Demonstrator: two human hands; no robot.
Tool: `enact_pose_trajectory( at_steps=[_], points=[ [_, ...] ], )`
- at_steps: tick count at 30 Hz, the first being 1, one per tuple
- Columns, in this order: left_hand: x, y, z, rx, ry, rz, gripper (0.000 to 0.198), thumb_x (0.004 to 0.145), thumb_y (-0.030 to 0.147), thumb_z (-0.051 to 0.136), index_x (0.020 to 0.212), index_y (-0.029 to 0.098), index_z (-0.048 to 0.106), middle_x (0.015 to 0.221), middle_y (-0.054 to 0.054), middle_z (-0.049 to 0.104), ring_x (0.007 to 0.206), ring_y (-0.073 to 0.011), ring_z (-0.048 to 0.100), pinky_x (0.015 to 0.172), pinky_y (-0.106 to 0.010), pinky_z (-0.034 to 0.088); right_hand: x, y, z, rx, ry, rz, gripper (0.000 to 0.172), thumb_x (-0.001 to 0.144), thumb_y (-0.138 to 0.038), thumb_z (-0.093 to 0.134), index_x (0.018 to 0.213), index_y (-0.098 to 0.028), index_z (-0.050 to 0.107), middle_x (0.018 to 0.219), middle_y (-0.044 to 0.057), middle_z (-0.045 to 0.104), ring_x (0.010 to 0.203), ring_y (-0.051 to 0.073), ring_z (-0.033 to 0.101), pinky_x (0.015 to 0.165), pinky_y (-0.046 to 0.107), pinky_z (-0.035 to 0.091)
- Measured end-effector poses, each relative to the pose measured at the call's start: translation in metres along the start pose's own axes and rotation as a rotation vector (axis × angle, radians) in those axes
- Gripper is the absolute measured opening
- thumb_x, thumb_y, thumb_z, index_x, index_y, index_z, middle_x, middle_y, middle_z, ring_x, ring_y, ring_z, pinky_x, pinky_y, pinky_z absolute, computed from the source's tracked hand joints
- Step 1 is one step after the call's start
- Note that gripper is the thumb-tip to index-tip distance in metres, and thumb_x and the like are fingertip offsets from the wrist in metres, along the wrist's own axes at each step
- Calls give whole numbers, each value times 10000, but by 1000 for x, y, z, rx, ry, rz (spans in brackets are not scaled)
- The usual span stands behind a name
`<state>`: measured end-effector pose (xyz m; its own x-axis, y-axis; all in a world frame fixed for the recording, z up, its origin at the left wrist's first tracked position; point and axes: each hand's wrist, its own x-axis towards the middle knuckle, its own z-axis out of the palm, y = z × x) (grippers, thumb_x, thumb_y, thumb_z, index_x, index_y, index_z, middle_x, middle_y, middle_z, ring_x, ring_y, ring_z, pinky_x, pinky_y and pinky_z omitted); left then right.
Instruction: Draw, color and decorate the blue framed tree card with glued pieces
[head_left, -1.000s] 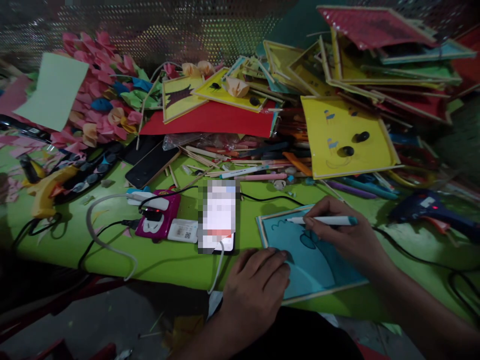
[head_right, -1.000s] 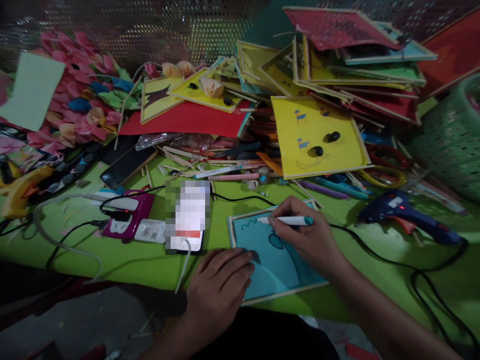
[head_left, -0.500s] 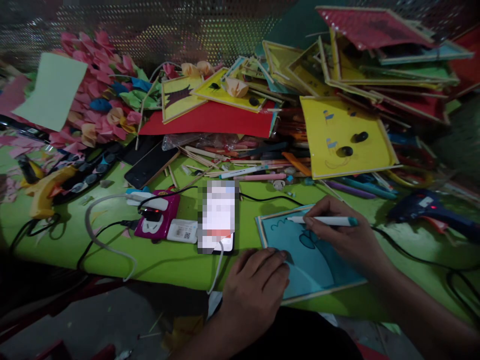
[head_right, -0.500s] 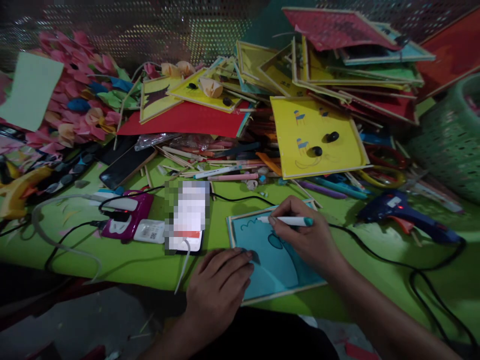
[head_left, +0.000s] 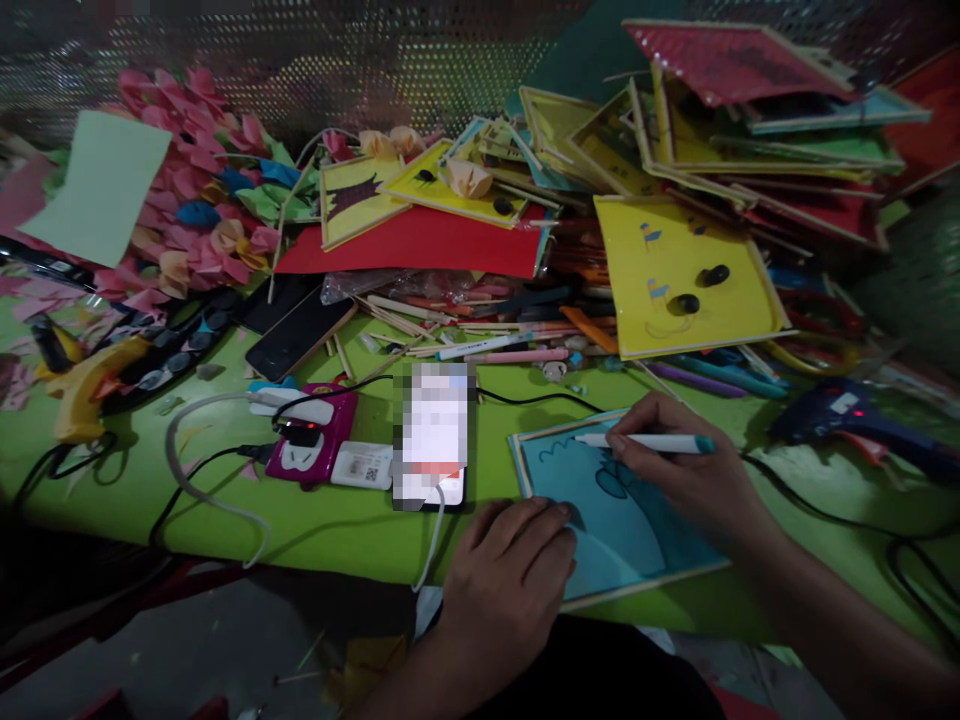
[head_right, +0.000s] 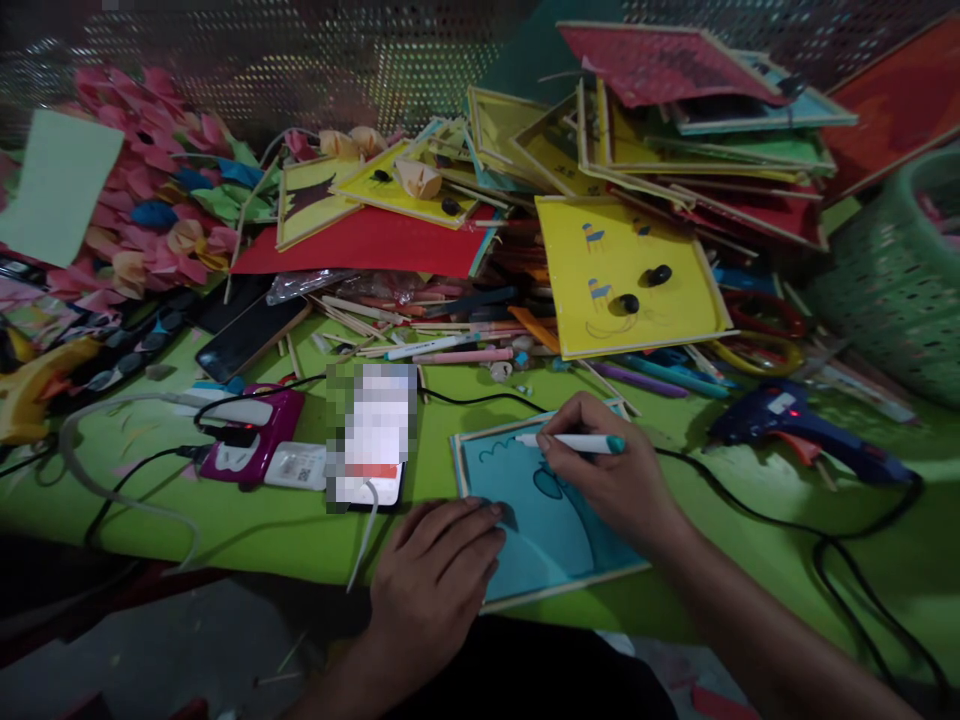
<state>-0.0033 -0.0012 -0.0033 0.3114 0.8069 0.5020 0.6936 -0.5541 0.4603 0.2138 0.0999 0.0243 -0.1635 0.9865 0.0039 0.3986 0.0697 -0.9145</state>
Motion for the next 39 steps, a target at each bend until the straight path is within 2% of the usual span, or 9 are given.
enact_pose_trajectory(
  at_steps=[9,22,30,39],
  points=[
    [0,1,1,-2,4,-7,175,980,166,598,1095,192,726,1202,-16,785,1163,-170,673,1039,-340,454,1,-9,0,17,3,35,147,903,-363,688,797,-285,622,736,19,613,635,206,551,547,350,443],
    [-2,-1,2,15,-6,-2,175,974,174,617,1108,199,727,1251,18,765,1189,-153,653,1058,-340,449,-1,-13,-2,-16,19,33,242,904,-456,705,781,-267,618,711,30,597,612,216,536,536,356,420],
    [-2,-1,2,23,7,5,172,967,171,617,1090,195,735,1214,-5,780,1165,-170,672,1038,-340,463,-1,-16,-4,-53,18,34,193,884,-351,689,764,-217,619,696,11,607,611,174,551,543,306,427],
    [-2,-1,1,20,-7,-7,169,969,171,615,1089,198,731,1210,-7,781,1176,-167,667,1057,-339,439,-2,-14,-5,-60,3,7,196,901,-339,684,767,-212,619,711,3,607,627,161,561,556,287,433]
  ],
)
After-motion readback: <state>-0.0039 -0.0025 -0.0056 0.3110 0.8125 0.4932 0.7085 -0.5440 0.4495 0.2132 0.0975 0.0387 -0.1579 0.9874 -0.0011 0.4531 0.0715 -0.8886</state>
